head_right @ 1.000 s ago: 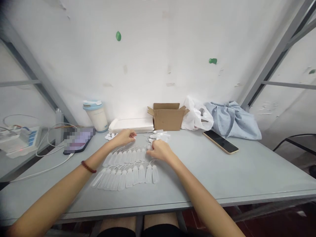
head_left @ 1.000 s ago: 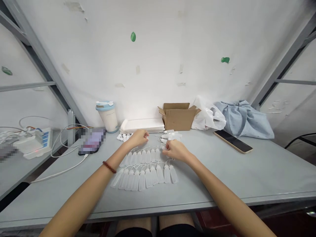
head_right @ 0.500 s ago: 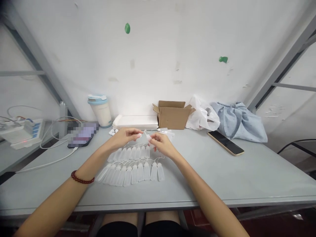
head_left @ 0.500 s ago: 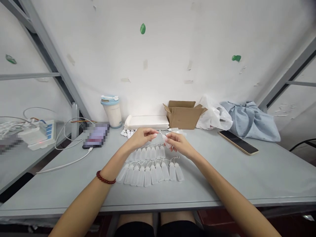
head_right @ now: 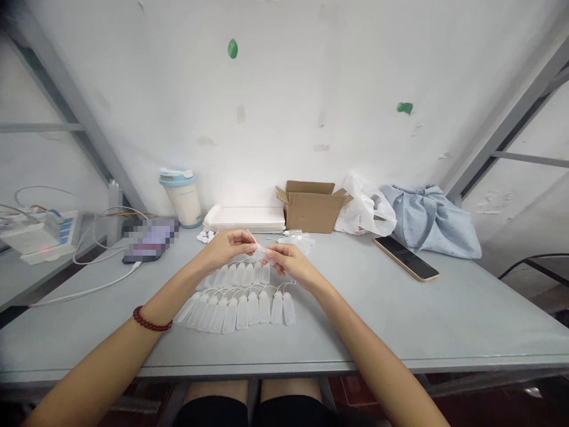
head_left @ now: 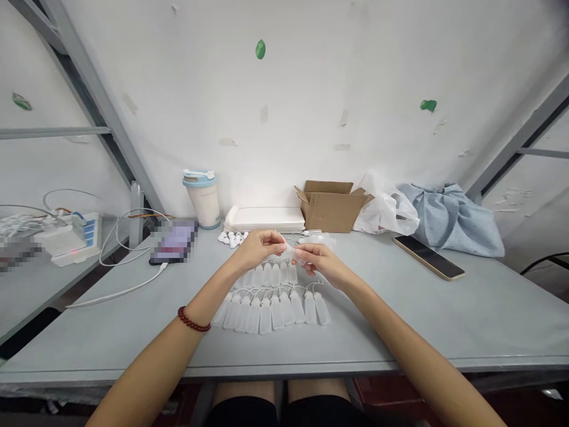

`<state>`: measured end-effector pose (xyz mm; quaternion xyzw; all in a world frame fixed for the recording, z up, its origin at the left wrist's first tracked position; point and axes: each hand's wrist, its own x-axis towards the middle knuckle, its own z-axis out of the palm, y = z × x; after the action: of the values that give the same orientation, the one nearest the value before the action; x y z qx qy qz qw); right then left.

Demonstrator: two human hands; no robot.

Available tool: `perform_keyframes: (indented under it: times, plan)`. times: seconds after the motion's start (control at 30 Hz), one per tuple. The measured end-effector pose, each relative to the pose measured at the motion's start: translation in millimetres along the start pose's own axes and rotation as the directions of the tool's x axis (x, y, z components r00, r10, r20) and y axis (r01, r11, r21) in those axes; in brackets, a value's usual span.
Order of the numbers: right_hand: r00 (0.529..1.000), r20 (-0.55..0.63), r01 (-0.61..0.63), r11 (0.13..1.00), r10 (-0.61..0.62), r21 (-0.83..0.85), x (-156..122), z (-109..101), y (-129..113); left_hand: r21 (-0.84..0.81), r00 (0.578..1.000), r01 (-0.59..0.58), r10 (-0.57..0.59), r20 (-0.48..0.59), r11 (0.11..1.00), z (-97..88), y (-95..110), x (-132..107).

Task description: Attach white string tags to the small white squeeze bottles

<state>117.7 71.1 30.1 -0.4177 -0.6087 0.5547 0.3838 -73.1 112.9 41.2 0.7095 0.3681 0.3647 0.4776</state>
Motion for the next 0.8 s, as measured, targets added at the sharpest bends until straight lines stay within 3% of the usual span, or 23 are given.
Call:
perform_keyframes:
  times: [0.23,0.4,0.57,0.67,0.8]
  plan:
    - [0.995,-0.094,-0.019,0.999,0.022,0.038,1.7,4.0,6.1,0.103,0.999,-0.047,0.044,0.026,0.994,-1.5,-3.2,-2.1]
    - [0.996,-0.093,-0.005,0.997,0.013,0.081,2.3,2.2,9.1,-0.003,0.998,-0.06,0.06,-0.002,0.998,2.0,-4.2,-2.2]
    - [0.993,-0.117,-0.003,0.993,0.017,0.118,-0.6,3.0,4.6,-0.071,0.999,0.01,-0.012,-0.03,0.997,6.1,-3.8,-2.7]
    - [0.994,-0.106,0.001,0.993,0.012,0.122,-1.3,3.7,4.0,-0.088,0.997,0.076,-0.077,-0.004,0.993,8.2,-3.8,-3.2]
    - [0.996,-0.089,-0.014,0.991,0.026,0.132,-1.4,2.8,6.0,-0.095,0.998,0.053,-0.049,0.045,0.994,8.4,-5.8,-3.2]
